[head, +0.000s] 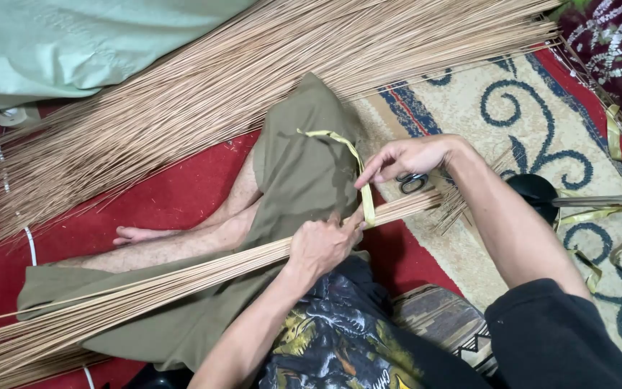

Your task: The person gathers bamboo sticks into bundles, ties them with yellow plastic strips, and trims the ends using scissors.

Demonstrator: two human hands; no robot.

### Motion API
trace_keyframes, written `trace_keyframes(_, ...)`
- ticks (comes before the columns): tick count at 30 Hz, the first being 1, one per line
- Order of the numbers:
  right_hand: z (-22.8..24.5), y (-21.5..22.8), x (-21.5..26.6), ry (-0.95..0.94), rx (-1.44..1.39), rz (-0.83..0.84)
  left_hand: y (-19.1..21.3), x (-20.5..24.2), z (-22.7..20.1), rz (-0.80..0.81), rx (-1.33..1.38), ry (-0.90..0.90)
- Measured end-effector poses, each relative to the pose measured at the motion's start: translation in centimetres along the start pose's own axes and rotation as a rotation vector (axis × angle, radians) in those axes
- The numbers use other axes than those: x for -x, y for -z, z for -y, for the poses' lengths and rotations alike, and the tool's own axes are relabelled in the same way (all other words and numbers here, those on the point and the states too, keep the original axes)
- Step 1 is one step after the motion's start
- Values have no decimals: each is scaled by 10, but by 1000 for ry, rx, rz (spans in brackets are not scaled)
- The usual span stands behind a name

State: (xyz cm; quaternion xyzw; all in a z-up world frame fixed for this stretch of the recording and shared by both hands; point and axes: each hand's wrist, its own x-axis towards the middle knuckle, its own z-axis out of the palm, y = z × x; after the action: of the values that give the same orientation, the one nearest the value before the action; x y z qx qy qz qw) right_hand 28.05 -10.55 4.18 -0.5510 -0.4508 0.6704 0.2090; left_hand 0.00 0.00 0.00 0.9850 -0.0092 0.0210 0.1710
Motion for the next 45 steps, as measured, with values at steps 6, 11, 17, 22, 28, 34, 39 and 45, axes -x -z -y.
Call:
trace_keyframes(6, -46, -8, -11, 103, -110, 184, 16, 9, -15, -18, -47, -26)
trace_keyframes(11, -81, -56, -26, 202, -297, 65, 41, 5, -11, -9, -30, -1)
trace_keyframes(17, -92, -129, -39, 100, -874, -545, 72, -17, 8, 101, 80, 110)
trace_keyframes(22, -48, -147, -46, 237, -818, -790, 60, -27, 33, 115, 45, 170)
trace_keyframes(28, -42, -162, -54, 34, -397, -998, 27, -27, 60, 210, 13, 244)
trace_keyframes(34, 2, -175, -45, 41, -68, -1066, 13, -20, 67, 206, 25, 225)
trace_keyframes(39, 10, -149, -44, 218, 226, -901, 4, -8, 59, 204, 0, 152)
trace_keyframes(45, 10, -86, -39, 201, 102, -508, 23, 6, 39, 191, 24, 107)
